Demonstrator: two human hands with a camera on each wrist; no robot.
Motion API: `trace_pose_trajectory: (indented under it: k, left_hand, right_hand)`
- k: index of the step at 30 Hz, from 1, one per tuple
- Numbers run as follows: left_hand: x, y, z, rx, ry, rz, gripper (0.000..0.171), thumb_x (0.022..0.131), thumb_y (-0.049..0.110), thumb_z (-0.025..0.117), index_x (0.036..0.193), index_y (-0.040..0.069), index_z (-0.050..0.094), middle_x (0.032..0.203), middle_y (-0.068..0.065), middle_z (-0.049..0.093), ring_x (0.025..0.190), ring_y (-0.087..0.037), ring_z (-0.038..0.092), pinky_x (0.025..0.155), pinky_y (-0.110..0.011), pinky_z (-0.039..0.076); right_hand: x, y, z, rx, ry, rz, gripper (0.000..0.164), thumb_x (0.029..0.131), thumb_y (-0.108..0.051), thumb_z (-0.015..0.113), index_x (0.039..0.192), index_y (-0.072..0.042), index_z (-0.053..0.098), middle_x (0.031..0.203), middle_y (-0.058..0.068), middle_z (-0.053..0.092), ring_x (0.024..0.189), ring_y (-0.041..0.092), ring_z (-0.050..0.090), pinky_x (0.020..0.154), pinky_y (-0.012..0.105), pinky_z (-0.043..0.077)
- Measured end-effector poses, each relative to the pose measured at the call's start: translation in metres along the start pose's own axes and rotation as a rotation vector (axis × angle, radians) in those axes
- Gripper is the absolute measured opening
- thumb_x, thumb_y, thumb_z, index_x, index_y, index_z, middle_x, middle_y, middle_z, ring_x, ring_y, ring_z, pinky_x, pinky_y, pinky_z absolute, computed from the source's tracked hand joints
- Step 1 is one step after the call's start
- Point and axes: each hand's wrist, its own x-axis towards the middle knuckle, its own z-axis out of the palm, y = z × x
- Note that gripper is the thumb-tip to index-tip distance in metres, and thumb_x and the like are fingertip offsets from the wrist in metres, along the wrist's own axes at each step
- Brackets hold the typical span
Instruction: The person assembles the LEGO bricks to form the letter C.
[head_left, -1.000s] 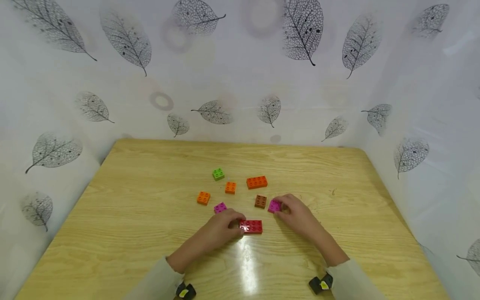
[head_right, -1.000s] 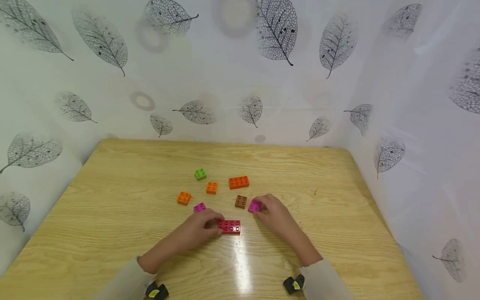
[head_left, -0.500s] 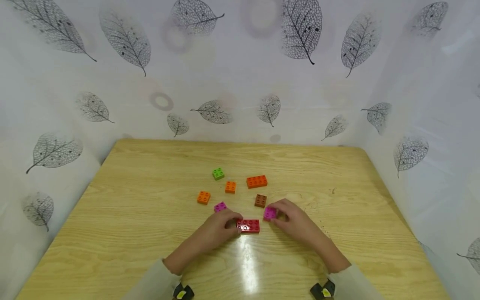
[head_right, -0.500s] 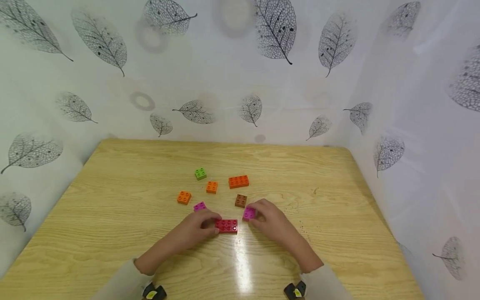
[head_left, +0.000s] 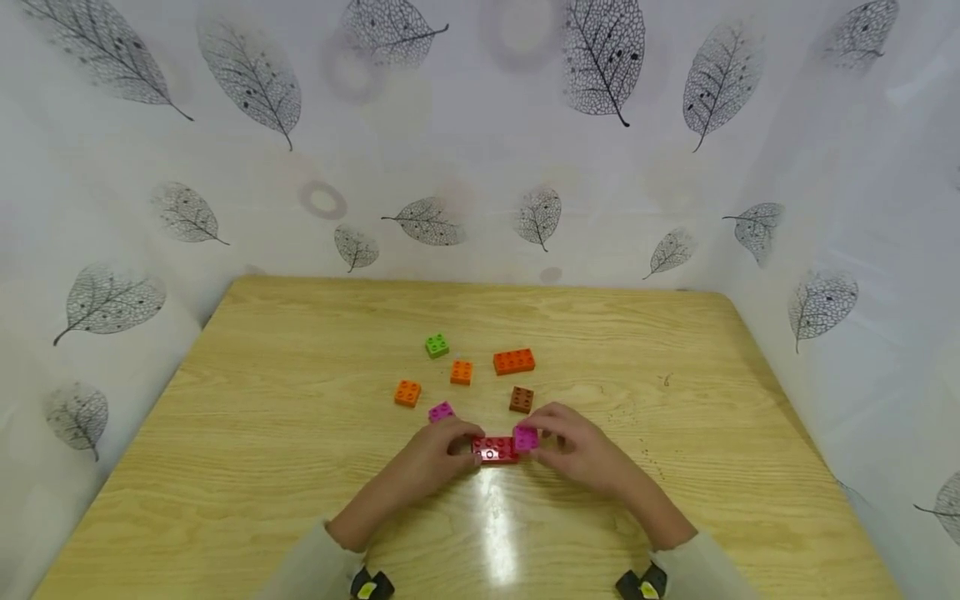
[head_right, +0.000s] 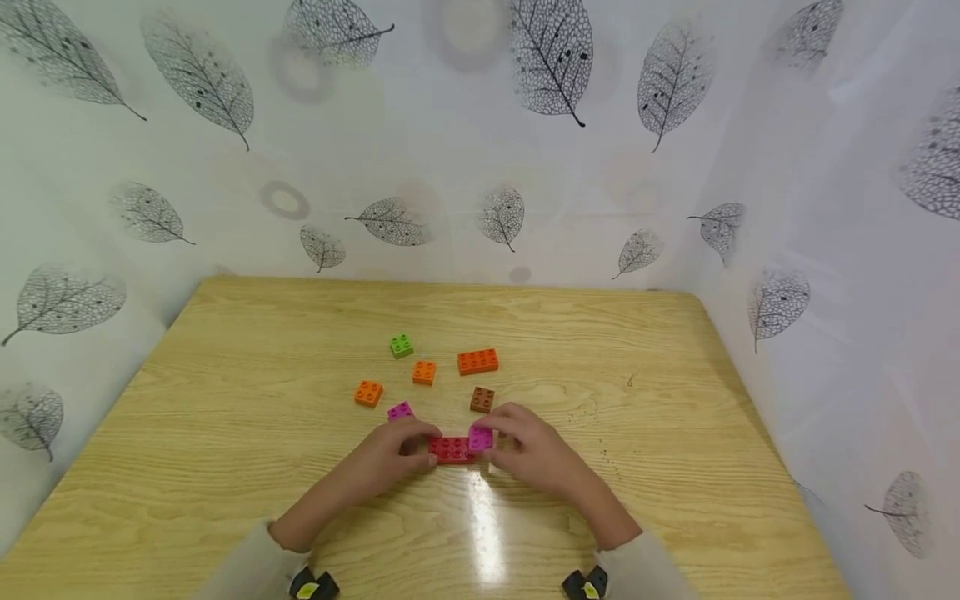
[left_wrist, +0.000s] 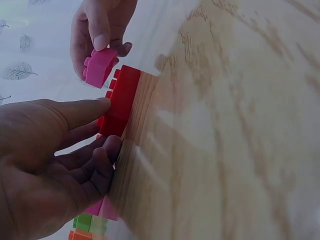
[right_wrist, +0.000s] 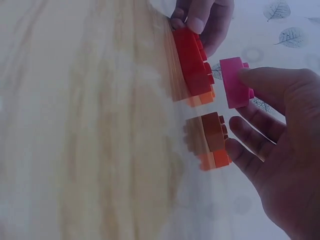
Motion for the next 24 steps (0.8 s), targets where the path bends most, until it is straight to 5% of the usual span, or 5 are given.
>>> trace_pose_trajectory:
  k: [8, 13, 24]
  left_hand:
    - [-0.0016, 0.0000, 0.0016, 0.003, 0.007, 0.003, 0.033, 0.094, 0.026, 0.072, 0.126, 0.017, 0.068, 0.117, 0.004, 0.067, 0.101, -0.013, 0.058, 0.085, -0.034, 0.048]
    - [-0.0025, 0.0001, 0.0009, -0.001, 0.009, 0.009, 0.033, 0.094, 0.027, 0.071, 0.126, 0.017, 0.068, 0.120, 0.002, 0.067, 0.102, -0.013, 0.058, 0.085, -0.035, 0.048]
    - [-0.0021, 0.0003, 0.0017, 0.004, 0.015, 0.016, 0.031, 0.095, 0.024, 0.071, 0.125, 0.017, 0.068, 0.121, 0.001, 0.068, 0.104, -0.014, 0.059, 0.087, -0.036, 0.049]
  right_hand:
    - [-0.0009, -0.0008, 0.0048, -0.081, -0.011, -0.044, 0.040, 0.090, -0.018, 0.076, 0.129, -0.024, 0.067, 0.123, -0.009, 0.060, 0.107, 0.013, 0.059, 0.085, 0.032, 0.053]
    - [0.0008, -0.0013, 0.0056, -0.132, -0.009, -0.069, 0.039, 0.091, -0.019, 0.075, 0.129, -0.023, 0.068, 0.125, -0.008, 0.060, 0.114, 0.014, 0.058, 0.094, 0.037, 0.053]
    - [0.0039, -0.0012, 0.0064, -0.209, 0.000, -0.136, 0.040, 0.090, -0.016, 0.076, 0.129, -0.018, 0.069, 0.122, -0.003, 0.060, 0.109, 0.014, 0.059, 0.090, 0.035, 0.054]
